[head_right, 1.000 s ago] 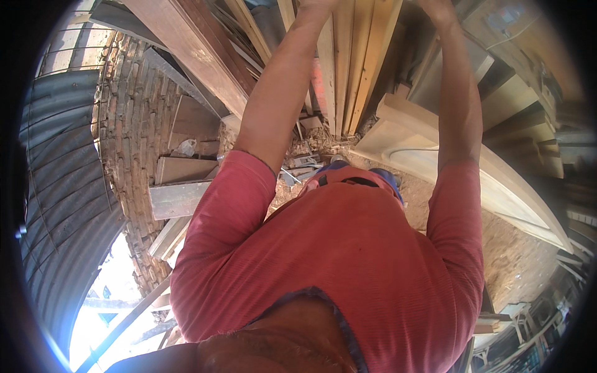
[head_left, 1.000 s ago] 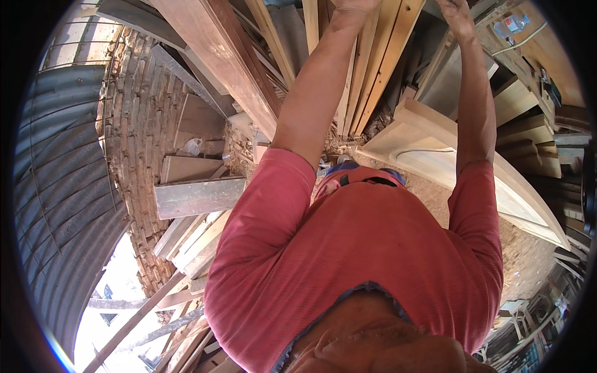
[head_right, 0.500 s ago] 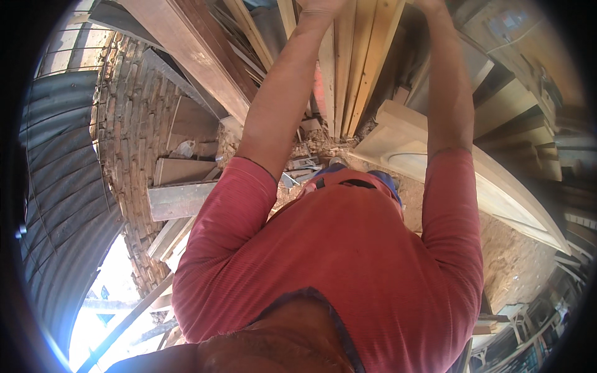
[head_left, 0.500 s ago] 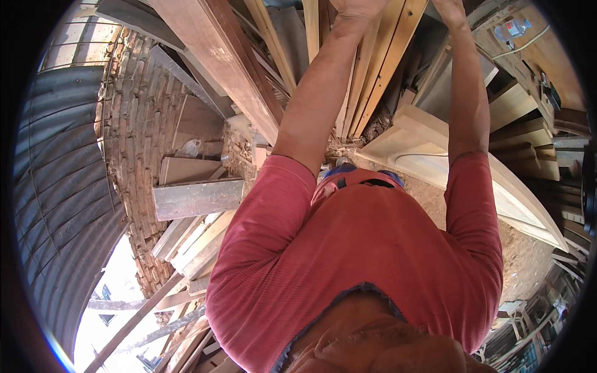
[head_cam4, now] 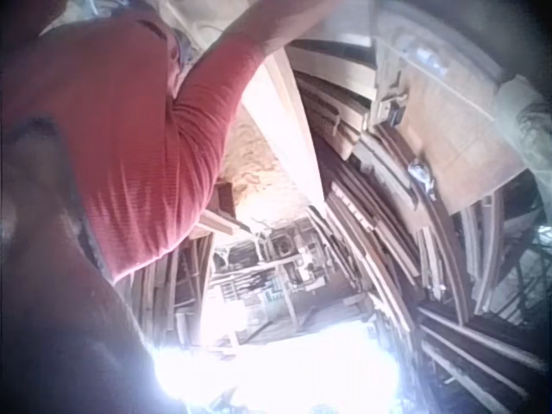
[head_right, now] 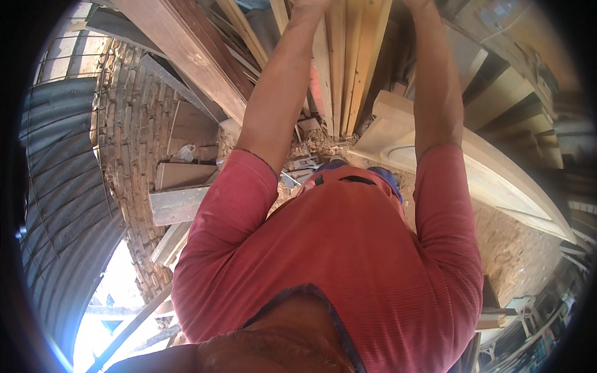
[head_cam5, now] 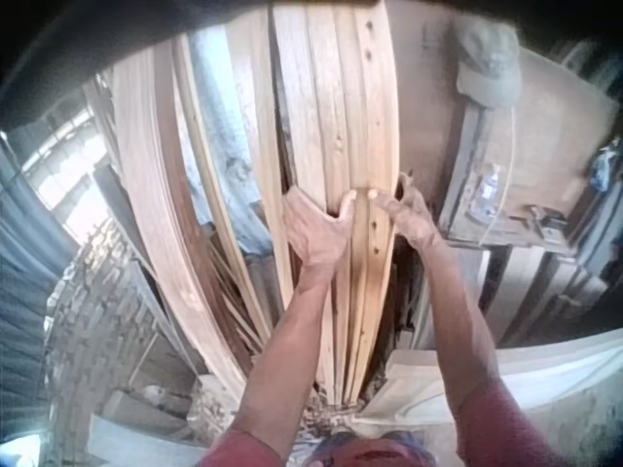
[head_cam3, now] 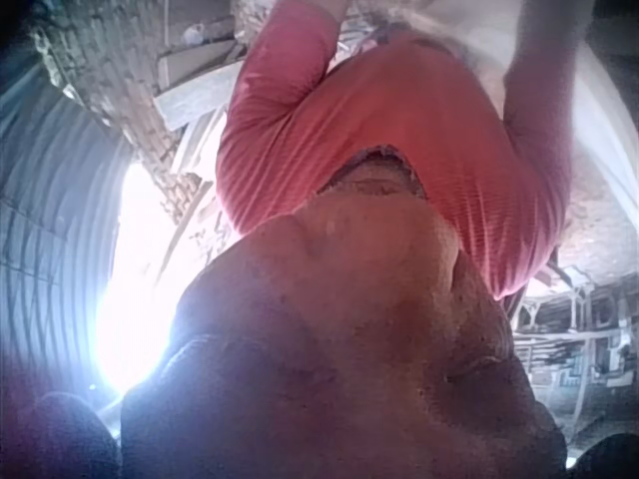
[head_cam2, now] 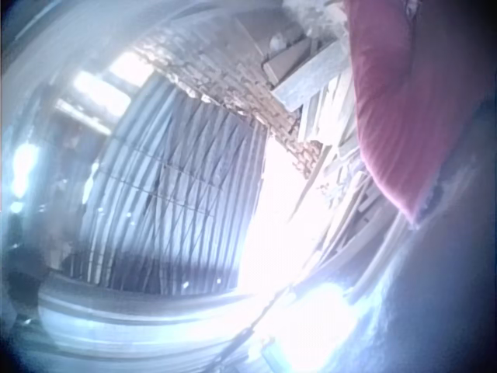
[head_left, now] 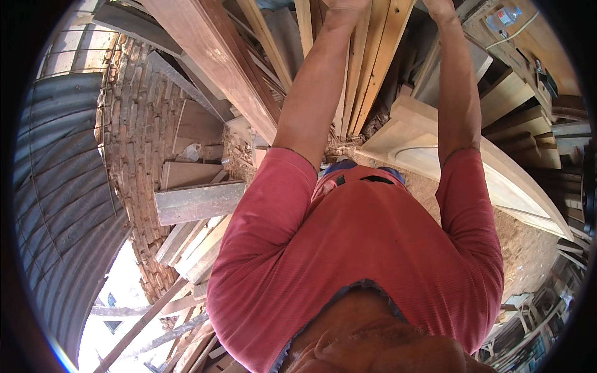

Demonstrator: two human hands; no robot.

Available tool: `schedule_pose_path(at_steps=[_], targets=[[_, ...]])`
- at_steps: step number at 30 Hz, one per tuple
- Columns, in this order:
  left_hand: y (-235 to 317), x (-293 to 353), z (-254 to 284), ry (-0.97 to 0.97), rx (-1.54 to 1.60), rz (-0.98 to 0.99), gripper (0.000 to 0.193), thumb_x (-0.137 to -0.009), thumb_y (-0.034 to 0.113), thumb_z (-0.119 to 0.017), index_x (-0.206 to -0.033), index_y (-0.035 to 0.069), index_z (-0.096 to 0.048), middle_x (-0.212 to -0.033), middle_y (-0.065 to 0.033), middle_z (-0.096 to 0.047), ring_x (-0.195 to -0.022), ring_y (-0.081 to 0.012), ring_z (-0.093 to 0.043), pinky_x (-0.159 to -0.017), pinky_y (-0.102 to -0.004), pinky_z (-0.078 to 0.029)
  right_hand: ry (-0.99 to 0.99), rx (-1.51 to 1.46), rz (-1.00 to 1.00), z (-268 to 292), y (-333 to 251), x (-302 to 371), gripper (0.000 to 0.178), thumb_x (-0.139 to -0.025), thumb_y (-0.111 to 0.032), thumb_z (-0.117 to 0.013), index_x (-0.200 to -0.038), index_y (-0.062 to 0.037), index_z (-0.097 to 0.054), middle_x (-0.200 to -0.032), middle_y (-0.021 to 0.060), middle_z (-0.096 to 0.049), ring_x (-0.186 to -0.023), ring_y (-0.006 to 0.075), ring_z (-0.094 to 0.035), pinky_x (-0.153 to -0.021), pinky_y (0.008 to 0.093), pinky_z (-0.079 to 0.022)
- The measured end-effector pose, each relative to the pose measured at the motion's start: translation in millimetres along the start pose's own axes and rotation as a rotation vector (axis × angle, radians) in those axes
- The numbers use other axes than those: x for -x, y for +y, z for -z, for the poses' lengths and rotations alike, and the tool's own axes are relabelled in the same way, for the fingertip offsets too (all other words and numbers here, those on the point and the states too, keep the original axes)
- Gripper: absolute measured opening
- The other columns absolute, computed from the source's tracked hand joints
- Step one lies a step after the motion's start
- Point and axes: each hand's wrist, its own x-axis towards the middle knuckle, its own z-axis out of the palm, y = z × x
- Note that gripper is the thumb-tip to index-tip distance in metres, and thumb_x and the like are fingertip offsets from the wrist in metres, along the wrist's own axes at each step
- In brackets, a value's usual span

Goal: The person measures a long wooden plank with a tape measure and marks it with a pencil. They then select another plank from a stack, inspect it, and place it on a workbench.

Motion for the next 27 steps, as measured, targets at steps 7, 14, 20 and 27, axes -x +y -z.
schedule_pose_path(at_steps=[7, 14, 20, 27], targets=[[-2.8, -1.9, -0.5, -0.104, 0.017, 0.04, 0.106, -0.073, 0.058, -0.086, -0.143, -0.01, -0.043, -0.131, -0.0343, -0.057, -0.118, -0.0526, -0.056, -0.101, -0.0593, -0.045, -0.004, 0.097, 0.085, -23.9, -31.1, 45.7, 0.089, -0.082, -0.028, -0.09, -0.147, 0.0045, -0.039, -0.13, 0.013, -0.063, -0.12, 0.02, -0.059, -0.104, 0.0331, -0.048], [-37.1, 10.7, -21.3, -0.271, 0.179, 0.095, 0.104, -0.08, 0.05, -0.083, -0.15, -0.008, -0.033, -0.136, -0.0351, -0.053, -0.127, -0.0544, -0.049, -0.105, -0.0588, -0.041, 0.083, 0.534, 0.121, -48.2, -72.1, 101.6, 0.114, -0.078, -0.049, -0.088, -0.155, 0.0086, -0.027, -0.148, 0.029, -0.046, -0.145, 0.0328, -0.041, -0.119, 0.0426, -0.036], [-46.7, -16.1, 26.1, -0.455, 0.459, 0.096, 0.088, -0.086, 0.044, -0.079, -0.142, -0.011, -0.039, -0.135, -0.0326, -0.055, -0.128, -0.0418, -0.055, -0.107, -0.0464, -0.045, 0.04, 0.473, 0.148, -61.3, -96.4, 138.4, 0.119, -0.073, -0.054, -0.089, -0.152, 0.0126, -0.029, -0.146, 0.0302, -0.051, -0.139, 0.0369, -0.05, -0.118, 0.0421, -0.038], [29.1, -62.2, 203.1, -0.519, 1.339, 0.501, 0.087, -0.098, 0.044, -0.069, -0.154, 0.001, -0.017, -0.146, -0.0269, -0.046, -0.132, -0.0275, -0.052, -0.11, -0.0399, -0.042, 0.091, 0.617, 0.041, -85.4, -113.7, 161.8, 0.125, -0.069, -0.048, -0.092, -0.154, 0.0129, -0.024, -0.147, 0.0333, -0.046, -0.14, 0.0436, -0.046, -0.118, 0.0483, -0.037]])
